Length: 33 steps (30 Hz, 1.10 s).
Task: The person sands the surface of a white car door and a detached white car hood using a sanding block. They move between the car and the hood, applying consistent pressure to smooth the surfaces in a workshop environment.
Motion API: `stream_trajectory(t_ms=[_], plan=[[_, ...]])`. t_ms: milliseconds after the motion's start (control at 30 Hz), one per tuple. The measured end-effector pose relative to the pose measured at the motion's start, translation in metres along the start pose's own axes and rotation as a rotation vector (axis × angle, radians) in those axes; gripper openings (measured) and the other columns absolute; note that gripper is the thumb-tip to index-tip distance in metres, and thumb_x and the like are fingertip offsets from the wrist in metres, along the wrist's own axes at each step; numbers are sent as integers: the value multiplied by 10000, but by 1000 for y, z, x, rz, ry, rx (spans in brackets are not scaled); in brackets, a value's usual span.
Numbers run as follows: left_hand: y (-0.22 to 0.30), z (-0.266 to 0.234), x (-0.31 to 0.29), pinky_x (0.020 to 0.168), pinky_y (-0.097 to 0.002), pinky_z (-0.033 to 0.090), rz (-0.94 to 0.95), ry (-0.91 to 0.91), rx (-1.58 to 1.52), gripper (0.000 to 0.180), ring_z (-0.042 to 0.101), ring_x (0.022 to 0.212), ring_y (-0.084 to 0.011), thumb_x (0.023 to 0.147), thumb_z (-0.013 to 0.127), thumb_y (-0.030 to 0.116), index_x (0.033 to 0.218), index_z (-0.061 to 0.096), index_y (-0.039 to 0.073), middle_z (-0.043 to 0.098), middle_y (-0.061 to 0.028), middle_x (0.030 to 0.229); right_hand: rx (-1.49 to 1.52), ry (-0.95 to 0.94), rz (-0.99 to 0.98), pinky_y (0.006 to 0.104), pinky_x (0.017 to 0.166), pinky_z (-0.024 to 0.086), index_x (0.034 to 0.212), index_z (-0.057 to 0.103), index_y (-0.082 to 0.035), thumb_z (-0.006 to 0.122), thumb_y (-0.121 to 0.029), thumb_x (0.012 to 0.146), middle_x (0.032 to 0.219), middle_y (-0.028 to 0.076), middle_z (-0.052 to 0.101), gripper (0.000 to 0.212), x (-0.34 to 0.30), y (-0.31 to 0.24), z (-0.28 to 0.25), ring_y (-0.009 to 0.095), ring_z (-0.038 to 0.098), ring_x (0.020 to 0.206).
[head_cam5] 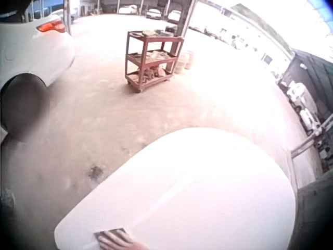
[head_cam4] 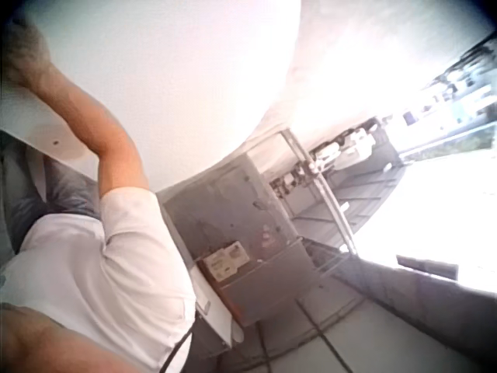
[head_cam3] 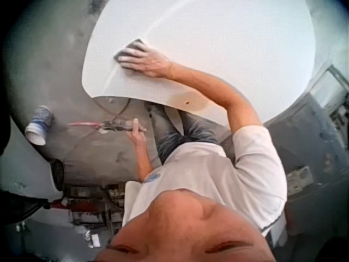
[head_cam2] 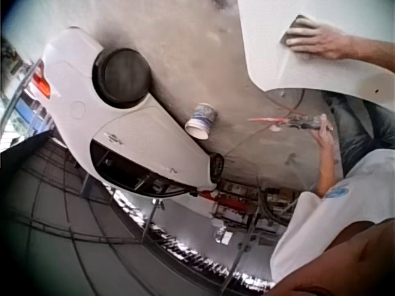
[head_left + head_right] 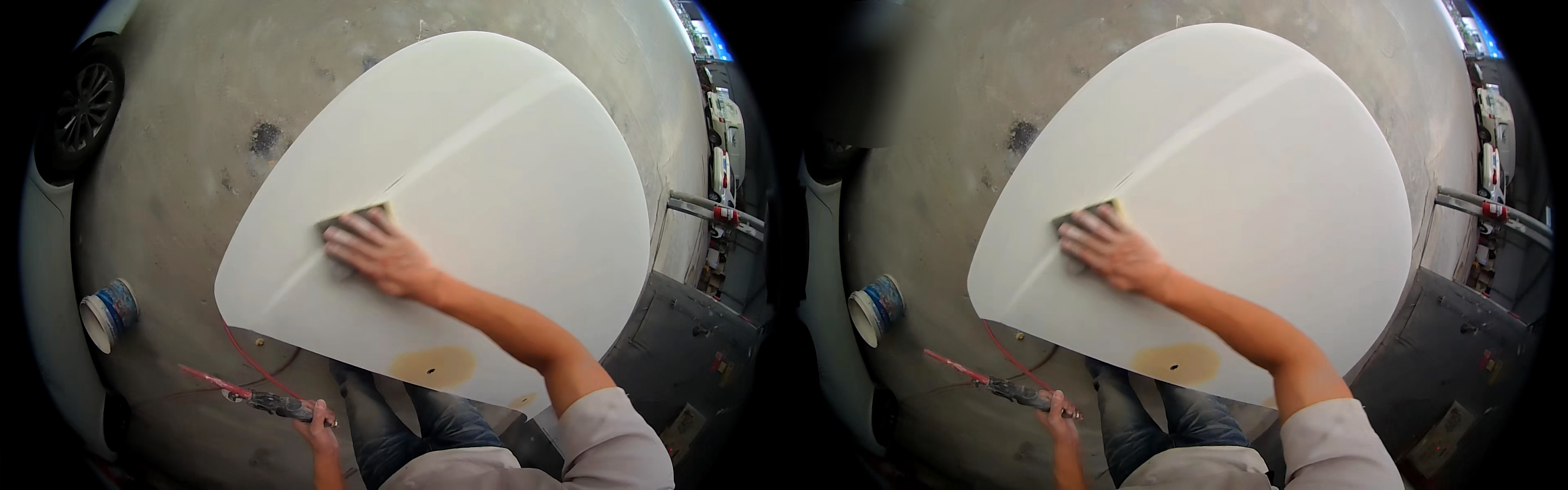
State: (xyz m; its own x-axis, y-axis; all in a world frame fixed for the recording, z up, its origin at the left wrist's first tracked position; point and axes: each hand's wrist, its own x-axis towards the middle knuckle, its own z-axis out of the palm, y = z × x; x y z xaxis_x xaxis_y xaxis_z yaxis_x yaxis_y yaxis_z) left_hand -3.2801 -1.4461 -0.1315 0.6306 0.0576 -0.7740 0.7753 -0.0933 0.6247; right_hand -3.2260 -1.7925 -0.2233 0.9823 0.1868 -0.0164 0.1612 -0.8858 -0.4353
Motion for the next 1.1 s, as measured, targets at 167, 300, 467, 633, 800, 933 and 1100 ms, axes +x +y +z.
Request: stream_trajectory(t_ms=[167,300,467,633,800,933,1100], plan=[[-24,-52,1,415,-287,364,5,-38,-9,236,439,449,-123,846,653,98,741,442,87,457,-36,572,-415,291,753,521,1160,132,1486,297,-85,513,-325,951,1556,79,284,625,-112,151,-117,317,203,1442],[-50,-95,-5,396,-308,359,-26,-33,-14,271,416,440,-129,888,629,158,740,408,112,438,-31,559,-437,259,736,603,1135,102,1479,309,-79,581,-417,904,1573,97,234,720,-35,42,-34,371,147,1453],[-35,-93,-19,424,-291,358,-16,89,-172,244,408,434,-123,861,617,92,722,416,88,446,-36,551,-91,-76,209,515,1165,183,1483,334,-85,532,-306,867,1580,66,226,684,34,-164,97,299,168,1468],[-27,-89,-20,425,-310,353,108,203,-199,240,398,451,-124,854,625,84,754,407,96,421,-29,545,27,-59,-140,494,1202,137,1391,467,-70,529,-260,815,1575,52,246,610,32,-159,114,287,140,1477],[-36,-83,-13,397,-284,290,-27,133,-114,309,359,430,-109,884,656,199,698,413,152,388,21,550,-4,70,134,507,1185,146,1408,442,-92,531,-328,903,1540,46,322,564,-10,-9,-6,287,200,1457],[-26,-67,0,382,-274,309,-89,67,5,298,393,428,-118,889,654,169,695,429,142,414,17,539,-253,226,443,478,1180,168,1434,408,-116,513,-412,947,1522,39,351,579,-68,117,-100,272,240,1437],[7,-15,-21,406,-294,360,-27,24,263,234,406,447,-124,894,641,120,747,459,109,429,-3,559,-302,396,812,460,1196,132,1445,393,-118,484,-405,958,1537,61,329,572,-209,214,-152,281,238,1439]])
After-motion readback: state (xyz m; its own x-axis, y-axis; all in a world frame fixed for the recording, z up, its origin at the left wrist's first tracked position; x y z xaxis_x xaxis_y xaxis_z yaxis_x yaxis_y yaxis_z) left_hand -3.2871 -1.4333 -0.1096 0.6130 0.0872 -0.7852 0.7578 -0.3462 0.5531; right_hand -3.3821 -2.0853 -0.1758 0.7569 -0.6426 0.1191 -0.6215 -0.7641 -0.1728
